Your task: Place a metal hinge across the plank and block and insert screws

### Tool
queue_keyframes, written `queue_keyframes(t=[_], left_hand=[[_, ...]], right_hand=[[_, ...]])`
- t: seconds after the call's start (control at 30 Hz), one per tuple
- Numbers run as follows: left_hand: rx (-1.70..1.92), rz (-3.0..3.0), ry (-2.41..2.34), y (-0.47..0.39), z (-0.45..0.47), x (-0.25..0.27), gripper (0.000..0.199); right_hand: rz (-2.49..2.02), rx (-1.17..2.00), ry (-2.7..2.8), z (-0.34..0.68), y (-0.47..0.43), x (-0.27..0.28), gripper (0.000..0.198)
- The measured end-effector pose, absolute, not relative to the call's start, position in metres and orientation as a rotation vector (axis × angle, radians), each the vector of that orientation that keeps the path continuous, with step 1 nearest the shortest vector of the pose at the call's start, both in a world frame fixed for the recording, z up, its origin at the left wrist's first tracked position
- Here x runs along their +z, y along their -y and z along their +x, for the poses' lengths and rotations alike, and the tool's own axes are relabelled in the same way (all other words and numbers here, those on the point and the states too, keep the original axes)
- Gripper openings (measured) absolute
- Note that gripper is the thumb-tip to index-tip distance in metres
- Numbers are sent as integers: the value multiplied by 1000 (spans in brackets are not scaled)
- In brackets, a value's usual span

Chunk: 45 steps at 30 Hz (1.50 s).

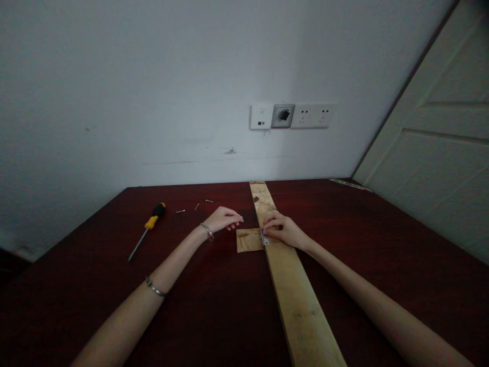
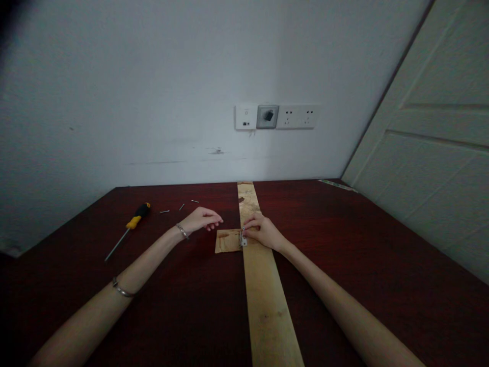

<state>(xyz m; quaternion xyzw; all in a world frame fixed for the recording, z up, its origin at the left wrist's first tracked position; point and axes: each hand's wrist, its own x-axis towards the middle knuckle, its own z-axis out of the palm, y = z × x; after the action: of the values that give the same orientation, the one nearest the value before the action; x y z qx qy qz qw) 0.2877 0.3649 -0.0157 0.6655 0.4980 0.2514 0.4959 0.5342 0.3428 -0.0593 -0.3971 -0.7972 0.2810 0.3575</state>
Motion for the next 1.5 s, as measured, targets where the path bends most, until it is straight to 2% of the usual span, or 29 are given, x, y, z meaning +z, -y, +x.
queue_keyframes(t=[0.5, 1.27, 1.5], left_hand=[[598, 1628, -1195, -365, 286, -16, 20], [595, 1611, -1200, -364, 285, -19, 19], [586, 1605, -1196, -365, 285, -19, 19]], right_hand=[[-998, 711, 2053, 534, -341, -57, 8], [-970, 683, 2082, 536, -343, -59, 16], [-935, 675, 2070, 536, -343, -61, 12]])
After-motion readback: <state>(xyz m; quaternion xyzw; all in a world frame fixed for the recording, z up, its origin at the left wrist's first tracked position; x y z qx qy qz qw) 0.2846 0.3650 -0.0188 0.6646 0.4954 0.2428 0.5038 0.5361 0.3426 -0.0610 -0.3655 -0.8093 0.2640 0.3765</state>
